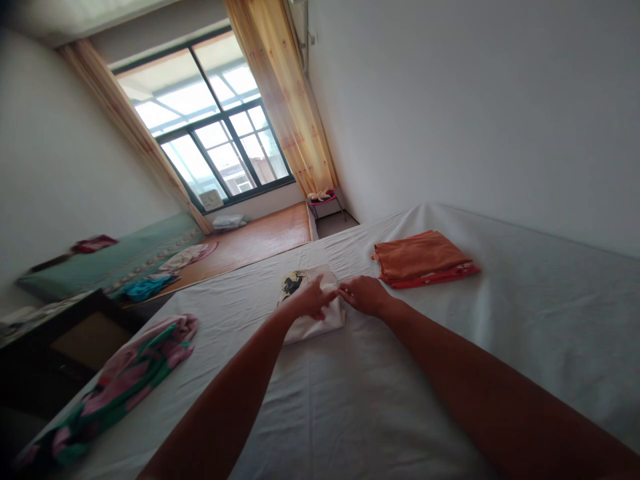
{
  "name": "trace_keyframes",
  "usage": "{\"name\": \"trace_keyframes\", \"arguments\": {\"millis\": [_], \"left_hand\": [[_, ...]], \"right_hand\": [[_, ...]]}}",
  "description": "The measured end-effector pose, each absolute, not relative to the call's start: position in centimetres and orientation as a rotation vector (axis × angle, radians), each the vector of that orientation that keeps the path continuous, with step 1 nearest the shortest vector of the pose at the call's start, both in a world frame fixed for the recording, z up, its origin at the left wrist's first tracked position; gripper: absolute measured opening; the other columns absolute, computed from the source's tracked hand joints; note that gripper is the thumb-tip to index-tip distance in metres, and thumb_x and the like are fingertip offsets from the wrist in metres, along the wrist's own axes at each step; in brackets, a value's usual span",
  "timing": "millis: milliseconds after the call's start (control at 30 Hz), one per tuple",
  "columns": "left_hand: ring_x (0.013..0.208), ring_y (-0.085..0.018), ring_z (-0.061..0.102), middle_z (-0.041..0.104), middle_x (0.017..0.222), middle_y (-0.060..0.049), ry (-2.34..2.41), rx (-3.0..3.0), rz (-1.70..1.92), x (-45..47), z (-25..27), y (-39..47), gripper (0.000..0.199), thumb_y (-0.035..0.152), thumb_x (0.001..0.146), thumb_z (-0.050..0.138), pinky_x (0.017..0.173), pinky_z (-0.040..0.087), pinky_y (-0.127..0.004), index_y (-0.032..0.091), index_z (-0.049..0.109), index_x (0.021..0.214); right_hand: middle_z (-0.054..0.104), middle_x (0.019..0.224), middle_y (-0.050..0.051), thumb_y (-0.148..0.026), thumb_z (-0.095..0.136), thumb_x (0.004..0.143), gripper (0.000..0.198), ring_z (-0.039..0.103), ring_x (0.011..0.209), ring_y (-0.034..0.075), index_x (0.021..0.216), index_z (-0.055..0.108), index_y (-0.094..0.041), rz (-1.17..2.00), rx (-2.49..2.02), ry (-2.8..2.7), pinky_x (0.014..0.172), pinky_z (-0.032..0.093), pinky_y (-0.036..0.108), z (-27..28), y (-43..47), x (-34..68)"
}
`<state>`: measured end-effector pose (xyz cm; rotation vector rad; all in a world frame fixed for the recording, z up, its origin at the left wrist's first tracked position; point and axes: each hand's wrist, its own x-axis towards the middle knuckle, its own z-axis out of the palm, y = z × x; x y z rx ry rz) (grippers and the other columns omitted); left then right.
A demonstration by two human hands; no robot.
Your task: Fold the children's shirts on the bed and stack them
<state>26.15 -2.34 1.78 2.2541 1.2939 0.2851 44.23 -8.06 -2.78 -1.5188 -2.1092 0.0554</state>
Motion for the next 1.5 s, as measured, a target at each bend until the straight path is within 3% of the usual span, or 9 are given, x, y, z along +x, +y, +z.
{"name": "trace_keyframes", "arguments": {"millis": [100, 200, 300, 433, 700, 1000, 1267, 1367, 1500], "left_hand": [[0.062, -0.015, 0.066, 0.069, 0.087, -0.007, 1.297, 2.241, 0.496, 23.5, 1.5, -2.1, 0.052, 0.042, 0.091, 0.042, 0.067, 0.053, -0.030, 0.016, 0.041, 0.136], [0.106, -0.020, 0.060, 0.064, 0.116, -0.008, 1.298, 2.545, 0.691, 19.9, 1.1, -1.3, 0.039, 0.034, 0.095, 0.035, 0.095, 0.044, -0.034, 0.021, 0.056, 0.125], [0.134, -0.023, 0.034, 0.044, 0.143, -0.005, 1.241, 2.762, 0.502, 17.0, -0.6, -0.4, 0.044, 0.039, 0.094, 0.036, 0.111, 0.026, -0.037, 0.022, 0.049, 0.133], [0.137, -0.024, 0.030, 0.037, 0.148, -0.006, 1.365, 2.688, 0.238, 15.5, -3.7, 0.3, 0.055, 0.050, 0.093, 0.033, 0.112, 0.023, -0.041, 0.024, 0.037, 0.141], [0.137, -0.026, 0.030, 0.036, 0.148, -0.008, 1.455, 2.652, 0.430, 15.3, -5.6, -0.1, 0.059, 0.053, 0.093, 0.028, 0.111, 0.024, -0.044, 0.021, 0.035, 0.143], [0.139, -0.028, 0.025, 0.033, 0.150, -0.008, 1.425, 2.578, 0.507, 15.0, -6.5, 0.3, 0.060, 0.052, 0.093, 0.029, 0.112, 0.022, -0.045, 0.021, 0.033, 0.144], [0.136, -0.027, 0.029, 0.038, 0.147, -0.010, 1.326, 2.555, 0.656, 14.2, -6.6, 0.1, 0.057, 0.050, 0.092, 0.033, 0.111, 0.025, -0.043, 0.019, 0.038, 0.141], [0.134, -0.026, 0.032, 0.041, 0.144, -0.011, 1.278, 2.557, 0.727, 13.9, -6.5, 0.0, 0.055, 0.048, 0.093, 0.033, 0.111, 0.026, -0.040, 0.017, 0.041, 0.139], [0.132, -0.023, 0.036, 0.045, 0.140, -0.011, 1.221, 2.527, 0.825, 13.8, -6.4, 0.2, 0.051, 0.044, 0.094, 0.034, 0.111, 0.028, -0.037, 0.017, 0.045, 0.135]], "right_hand": [[0.072, 0.092, 0.007, -0.040, 0.040, 0.094, 0.034, 0.065, 0.088, 0.021, 0.097, 0.069, -0.022, 0.028, -1.586, -1.969, 0.075, 0.045, 0.028, -2.7, -7.8, 44.4], [0.070, 0.103, 0.008, -0.035, 0.033, 0.097, 0.037, 0.062, 0.098, 0.021, 0.107, 0.065, -0.020, -0.024, -1.489, -1.886, 0.087, 0.045, 0.032, -2.3, -7.9, 43.8], [0.064, 0.120, 0.007, -0.033, 0.030, 0.097, 0.039, 0.053, 0.116, 0.020, 0.120, 0.059, -0.021, -0.028, -1.304, -1.940, 0.100, 0.039, 0.035, -2.1, -8.3, 41.7], [0.056, 0.133, 0.006, -0.033, 0.030, 0.097, 0.041, 0.040, 0.131, 0.021, 0.131, 0.052, -0.023, -0.006, -1.237, -2.129, 0.108, 0.032, 0.041, -2.2, -8.3, 37.7], [0.040, 0.146, 0.008, -0.044, 0.033, 0.095, 0.049, 0.029, 0.137, 0.025, 0.138, 0.044, -0.022, -0.010, -1.450, -2.356, 0.112, 0.023, 0.048, -4.0, -3.0, 34.9], [0.038, 0.145, 0.018, -0.033, 0.039, 0.092, 0.053, 0.029, 0.137, 0.028, 0.139, 0.039, -0.010, 0.101, -1.908, -1.861, 0.112, 0.023, 0.047, -7.5, 0.1, 37.2], [0.066, 0.115, 0.013, -0.028, 0.063, 0.074, 0.051, 0.064, 0.101, 0.026, 0.123, 0.051, -0.017, 1.045, -1.488, -1.370, 0.084, 0.053, 0.040, -4.4, -1.2, 35.9], [0.073, 0.092, 0.013, -0.025, 0.067, 0.071, 0.038, 0.070, 0.084, 0.026, 0.106, 0.058, -0.012, 1.460, -1.333, -1.083, 0.078, 0.056, 0.040, -3.2, -1.9, 35.3], [0.073, 0.088, 0.012, -0.027, 0.064, 0.076, 0.031, 0.070, 0.083, 0.025, 0.103, 0.059, -0.012, 1.693, -1.141, -0.936, 0.083, 0.055, 0.042, -2.5, -3.4, 34.2]]}}
